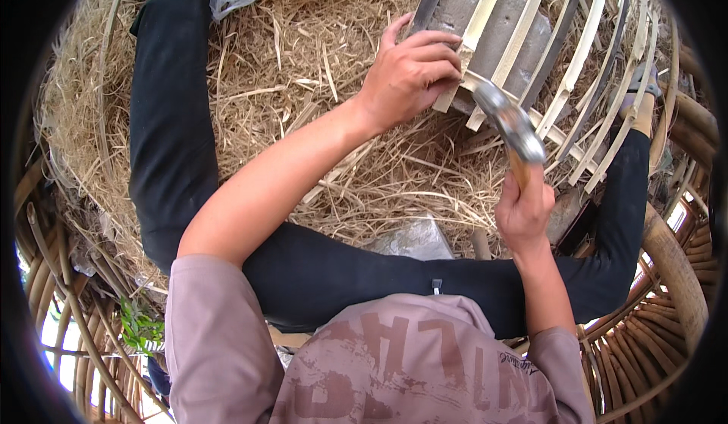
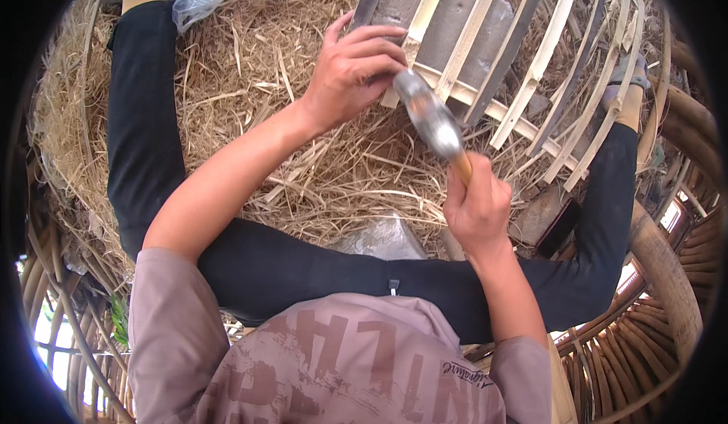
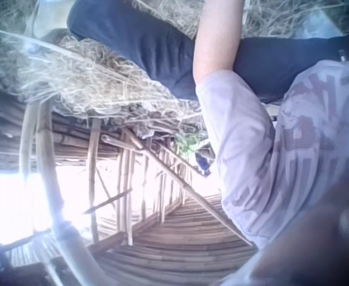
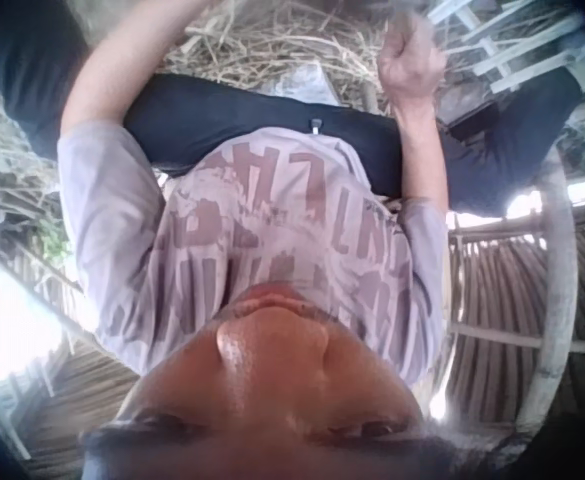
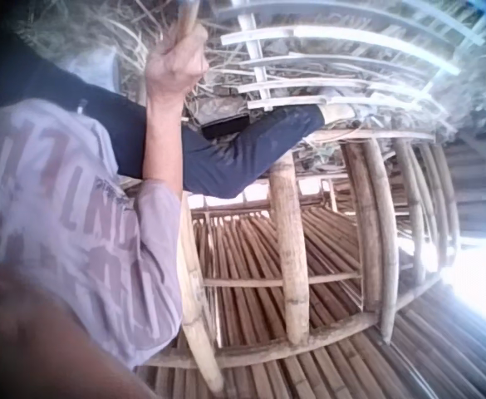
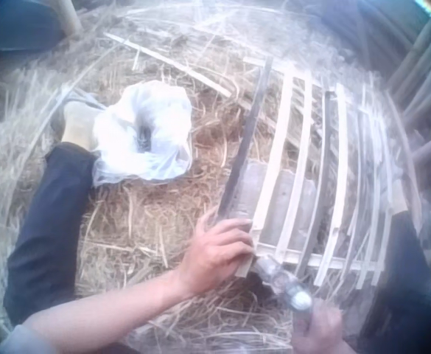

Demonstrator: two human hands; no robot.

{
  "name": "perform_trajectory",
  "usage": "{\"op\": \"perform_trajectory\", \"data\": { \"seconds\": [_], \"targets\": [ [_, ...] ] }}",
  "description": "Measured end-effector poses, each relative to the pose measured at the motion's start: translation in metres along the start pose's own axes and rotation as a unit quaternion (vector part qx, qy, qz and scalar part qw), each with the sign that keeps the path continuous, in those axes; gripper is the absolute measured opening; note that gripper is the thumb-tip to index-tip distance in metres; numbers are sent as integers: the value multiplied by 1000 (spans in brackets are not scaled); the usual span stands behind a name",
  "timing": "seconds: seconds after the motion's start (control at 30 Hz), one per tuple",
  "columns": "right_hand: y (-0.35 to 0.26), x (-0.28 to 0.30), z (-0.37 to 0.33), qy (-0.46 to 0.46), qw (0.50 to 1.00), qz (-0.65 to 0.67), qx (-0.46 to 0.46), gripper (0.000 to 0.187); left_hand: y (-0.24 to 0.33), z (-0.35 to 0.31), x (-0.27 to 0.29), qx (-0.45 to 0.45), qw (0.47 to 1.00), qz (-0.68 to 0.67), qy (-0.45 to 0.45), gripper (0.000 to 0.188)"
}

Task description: The person assembles a grid of bamboo strips by hammering small nails into the junctions where the strips overlap. The person picks up nails from a plastic bag, positions them on the bamboo, and uses a hammer to drive them in.

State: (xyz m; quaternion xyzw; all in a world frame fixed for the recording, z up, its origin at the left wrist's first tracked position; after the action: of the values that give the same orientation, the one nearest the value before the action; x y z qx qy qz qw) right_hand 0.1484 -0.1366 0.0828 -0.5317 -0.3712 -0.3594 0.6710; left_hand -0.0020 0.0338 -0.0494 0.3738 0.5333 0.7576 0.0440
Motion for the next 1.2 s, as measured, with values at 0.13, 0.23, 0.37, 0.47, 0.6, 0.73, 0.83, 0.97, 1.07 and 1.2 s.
{"op": "perform_trajectory", "data": {
  "seconds": [0.13, 0.23, 0.37, 0.47, 0.6, 0.73, 0.83, 0.97, 1.07, 1.2],
  "targets": [
    [3, -3, -2, -68, 997, 7, -46, 15, -4, -4, -2, 5, 1000, -5, 2, 15],
    [-2, 0, 1, -92, 993, -13, -68, 15, 1, -1, 0, 5, 1000, 2, 8, 13],
    [2, -1, -6, -69, 996, -5, -63, 15, -2, -2, -2, 5, 1000, -2, 16, 12],
    [2, -1, 0, -13, 999, 8, -37, 14, 0, 0, -1, 7, 1000, -1, 12, 11],
    [2, 0, -7, -45, 998, 11, -51, 14, 0, -4, -2, 13, 1000, -14, -2, 9],
    [7, -4, -4, -141, 984, -30, -101, 14, 0, -3, -3, 5, 1000, -5, 9, 11],
    [5, -2, -6, -24, 999, -2, -43, 15, -2, 1, -2, 9, 1000, -6, 2, 12],
    [5, -2, -6, -66, 996, 6, -65, 15, -1, -5, -1, 14, 1000, -5, 10, 12],
    [7, -3, -3, -44, 996, 19, -76, 15, -2, 4, -3, 6, 1000, -12, 12, 12],
    [0, -2, -11, -15, 998, 18, -51, 11, 0, -9, -3, 16, 1000, -7, -6, 9]
  ]
}}
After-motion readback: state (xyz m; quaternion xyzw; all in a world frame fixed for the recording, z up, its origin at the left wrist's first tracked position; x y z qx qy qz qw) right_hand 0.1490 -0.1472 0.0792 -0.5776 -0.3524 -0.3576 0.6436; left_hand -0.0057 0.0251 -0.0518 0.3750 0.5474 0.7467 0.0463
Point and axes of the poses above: each hand's wrist, its own z-axis towards the middle knuckle, its own x-axis out of the back of the hand, y = z × x, the point moved 1 cm from there along z, towards the middle knuckle, and after that the axes turned 15 degrees about x, right-handed, at the moved point
